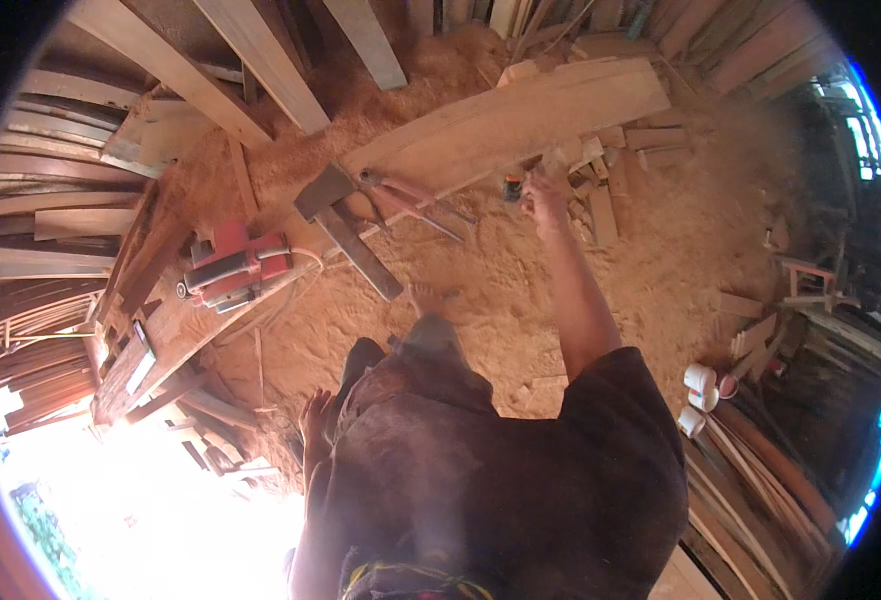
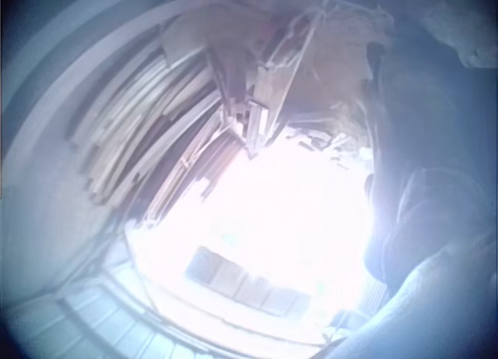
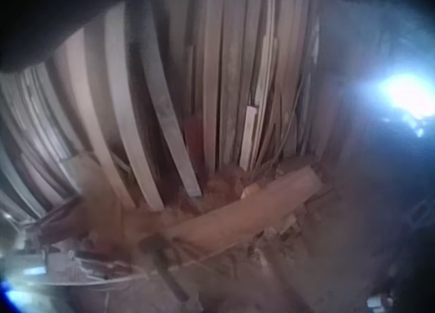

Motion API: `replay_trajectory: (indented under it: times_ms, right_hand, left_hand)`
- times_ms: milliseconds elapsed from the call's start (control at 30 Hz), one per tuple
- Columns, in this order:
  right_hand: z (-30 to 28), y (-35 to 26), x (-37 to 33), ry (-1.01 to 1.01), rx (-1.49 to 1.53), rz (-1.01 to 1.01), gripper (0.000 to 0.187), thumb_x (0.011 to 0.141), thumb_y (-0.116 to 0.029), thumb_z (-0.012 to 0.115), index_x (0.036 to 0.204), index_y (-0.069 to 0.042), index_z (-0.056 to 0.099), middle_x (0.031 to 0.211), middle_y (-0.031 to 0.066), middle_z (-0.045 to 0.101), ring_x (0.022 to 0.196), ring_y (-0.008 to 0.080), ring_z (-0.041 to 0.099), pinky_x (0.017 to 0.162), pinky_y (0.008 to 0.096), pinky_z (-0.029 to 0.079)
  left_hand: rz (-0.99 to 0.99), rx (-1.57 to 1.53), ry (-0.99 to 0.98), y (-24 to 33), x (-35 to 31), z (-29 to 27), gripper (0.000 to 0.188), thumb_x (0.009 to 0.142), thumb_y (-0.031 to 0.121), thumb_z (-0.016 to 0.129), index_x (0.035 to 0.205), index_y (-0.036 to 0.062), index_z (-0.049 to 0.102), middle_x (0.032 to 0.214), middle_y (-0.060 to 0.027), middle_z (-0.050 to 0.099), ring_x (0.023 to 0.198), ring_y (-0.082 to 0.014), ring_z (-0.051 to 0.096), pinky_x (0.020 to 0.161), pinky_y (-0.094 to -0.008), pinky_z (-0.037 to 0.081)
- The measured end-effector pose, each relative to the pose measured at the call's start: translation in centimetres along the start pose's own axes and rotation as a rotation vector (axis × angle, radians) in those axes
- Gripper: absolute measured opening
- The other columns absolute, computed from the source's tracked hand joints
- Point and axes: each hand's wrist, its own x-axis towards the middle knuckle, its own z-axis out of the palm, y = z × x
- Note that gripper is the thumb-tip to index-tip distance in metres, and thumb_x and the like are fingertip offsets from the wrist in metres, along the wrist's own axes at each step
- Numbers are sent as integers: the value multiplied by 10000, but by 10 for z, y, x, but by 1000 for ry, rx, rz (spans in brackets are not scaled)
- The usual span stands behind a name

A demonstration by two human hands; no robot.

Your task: The person selects a wooden plank from a pile, uses a hammer to remove a nail, and then uses a circular saw to cut the plank. The person also uses a measuring tape to measure the wood.

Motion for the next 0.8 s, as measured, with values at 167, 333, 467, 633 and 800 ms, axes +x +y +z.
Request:
replay_trajectory:
  times_ms: [167, 333, 467, 633, 800]
  right_hand:
    - [-39, -20, 64, 286, -640, -413, 407, 967, -227, 716, 1344, -90, 651, 1293, 120, 717, 1134, 257, 665, 992, 401, 553]
    - [-101, 35, 113, 316, -1003, -959, 322, 984, -241, 666, 1070, 60, 748, 1029, 266, 762, 1014, 439, 726, 932, 534, 572]
    - [-142, 13, 184, 131, 105, -445, 268, 970, -166, 681, 1175, 4, 711, 1091, 140, 734, 973, 232, 716, 763, 335, 597]
    - [-176, -3, 207, 167, -389, -646, 396, 945, 56, 673, 1333, -10, 630, 1201, 130, 713, 1052, 226, 713, 842, 348, 606]
    - [-163, 2, 167, 167, -542, -675, 395, 972, 0, 683, 1361, -6, 617, 1218, 125, 714, 1063, 226, 706, 873, 354, 580]
  left_hand:
    - [-343, -151, 189, -12, -1, 129, 438, 1025, 200, 716, 1378, -53, 657, 1266, -188, 745, 1201, -287, 706, 971, -390, 606]
    - [-424, 93, 329, 63, -56, 179, 438, 999, 297, 766, 1336, 22, 714, 1205, -132, 775, 1057, -232, 759, 889, -329, 594]
    - [-381, -214, 365, 56, -44, 196, 457, 1012, 326, 756, 1350, 24, 702, 1201, -111, 769, 1056, -224, 759, 849, -337, 599]
    - [-357, -259, 343, 46, -25, 211, 456, 1019, 326, 749, 1336, 3, 702, 1192, -115, 768, 1038, -238, 761, 824, -361, 607]
    - [-383, -300, 380, 48, -47, 210, 410, 1026, 283, 740, 1324, 3, 711, 1203, -116, 764, 1048, -243, 758, 879, -376, 611]
